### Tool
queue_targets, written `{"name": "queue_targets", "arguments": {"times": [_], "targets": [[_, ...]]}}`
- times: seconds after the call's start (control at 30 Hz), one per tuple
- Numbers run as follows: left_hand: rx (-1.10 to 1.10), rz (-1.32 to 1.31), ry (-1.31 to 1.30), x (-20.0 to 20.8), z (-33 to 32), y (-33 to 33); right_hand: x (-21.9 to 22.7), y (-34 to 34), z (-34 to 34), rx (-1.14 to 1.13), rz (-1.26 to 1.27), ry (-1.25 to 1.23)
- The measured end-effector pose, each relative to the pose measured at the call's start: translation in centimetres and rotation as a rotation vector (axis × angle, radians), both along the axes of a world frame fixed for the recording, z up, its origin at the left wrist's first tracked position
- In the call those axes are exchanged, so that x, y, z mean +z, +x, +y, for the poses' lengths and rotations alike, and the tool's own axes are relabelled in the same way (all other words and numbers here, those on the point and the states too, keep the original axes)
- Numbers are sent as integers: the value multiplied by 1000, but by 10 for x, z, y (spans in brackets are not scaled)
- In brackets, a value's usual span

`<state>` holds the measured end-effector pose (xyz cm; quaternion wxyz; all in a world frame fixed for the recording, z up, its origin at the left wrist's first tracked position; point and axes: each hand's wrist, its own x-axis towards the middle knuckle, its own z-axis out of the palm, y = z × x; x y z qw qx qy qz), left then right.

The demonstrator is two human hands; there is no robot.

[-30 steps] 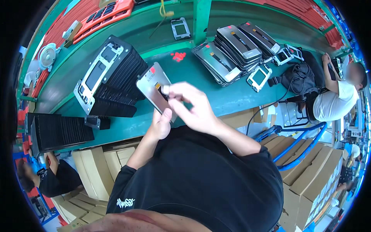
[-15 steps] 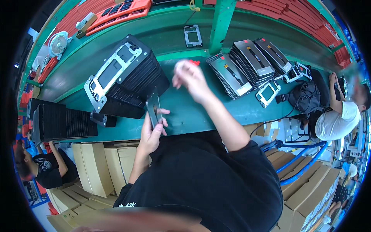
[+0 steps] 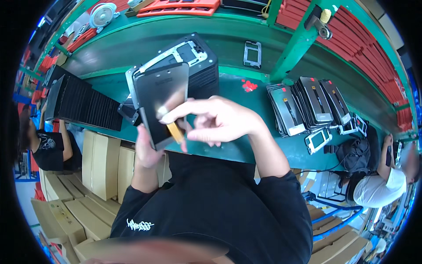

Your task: Assemble plastic housings and electronic modules on a production line.

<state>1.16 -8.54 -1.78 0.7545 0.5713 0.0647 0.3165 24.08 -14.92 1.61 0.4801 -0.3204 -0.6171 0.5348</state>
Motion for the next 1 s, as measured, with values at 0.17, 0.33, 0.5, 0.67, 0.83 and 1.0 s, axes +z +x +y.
{"name": "queue_targets", "arguments": {"times": [0.17, 0.33, 0.5, 0.67, 0.83, 1.0], "targets": [[260, -61, 273, 67, 24, -6, 20, 17, 25, 217, -198, 329], [647, 326, 866, 91, 70, -2, 11, 34, 53, -593, -25, 365], [664, 641, 1107, 83, 85, 21, 0, 43, 79, -841, -105, 304], [660, 685, 1120, 83, 88, 43, -3, 56, 81, -679, 44, 54], [639, 664, 1183, 83, 91, 50, -10, 60, 83, -570, -13, -46], [617, 657, 1005, 87, 81, 46, -22, 58, 86, -430, -20, -9]]}}
